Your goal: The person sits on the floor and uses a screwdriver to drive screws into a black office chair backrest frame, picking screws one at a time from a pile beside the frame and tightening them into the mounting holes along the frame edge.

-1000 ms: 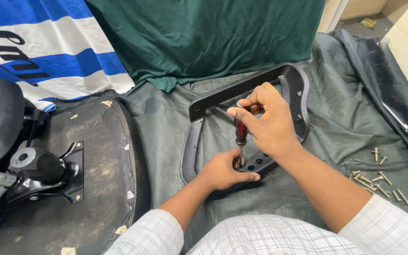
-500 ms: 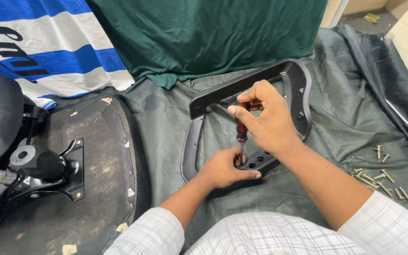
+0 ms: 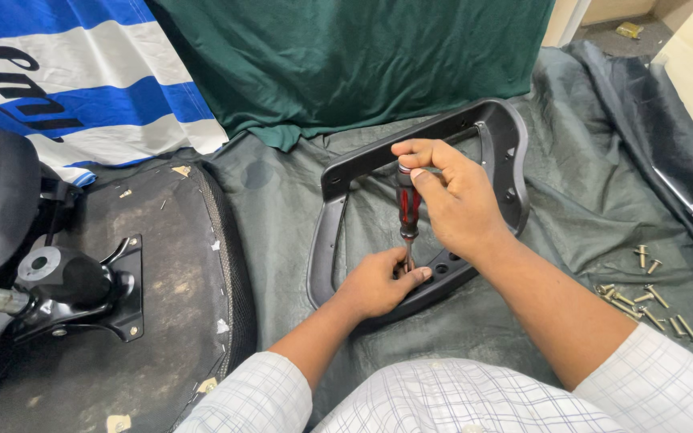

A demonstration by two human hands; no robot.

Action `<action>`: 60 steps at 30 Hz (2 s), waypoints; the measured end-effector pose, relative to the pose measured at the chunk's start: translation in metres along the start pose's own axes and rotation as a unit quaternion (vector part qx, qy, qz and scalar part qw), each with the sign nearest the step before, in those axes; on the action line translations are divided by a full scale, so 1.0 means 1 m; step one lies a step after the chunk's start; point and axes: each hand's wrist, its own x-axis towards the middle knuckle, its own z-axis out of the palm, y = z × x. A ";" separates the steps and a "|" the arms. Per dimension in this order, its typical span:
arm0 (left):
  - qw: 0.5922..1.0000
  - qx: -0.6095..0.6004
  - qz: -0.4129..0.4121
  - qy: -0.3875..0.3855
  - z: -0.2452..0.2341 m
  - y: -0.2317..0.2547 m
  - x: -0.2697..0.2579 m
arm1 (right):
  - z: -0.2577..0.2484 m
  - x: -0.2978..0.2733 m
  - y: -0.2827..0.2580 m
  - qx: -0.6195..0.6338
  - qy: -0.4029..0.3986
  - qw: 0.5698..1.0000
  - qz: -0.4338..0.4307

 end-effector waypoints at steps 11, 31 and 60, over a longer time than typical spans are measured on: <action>1.000 0.009 0.014 -0.004 0.001 -0.007 0.003 | 0.006 0.000 -0.007 -0.031 0.005 0.998 0.053; 0.986 0.162 -0.022 -0.027 -0.004 0.030 -0.012 | -0.005 -0.012 -0.003 0.021 -0.014 1.000 -0.010; 0.961 0.238 -0.082 -0.118 -0.027 0.035 -0.033 | 0.031 -0.033 -0.057 -0.194 0.123 0.970 0.081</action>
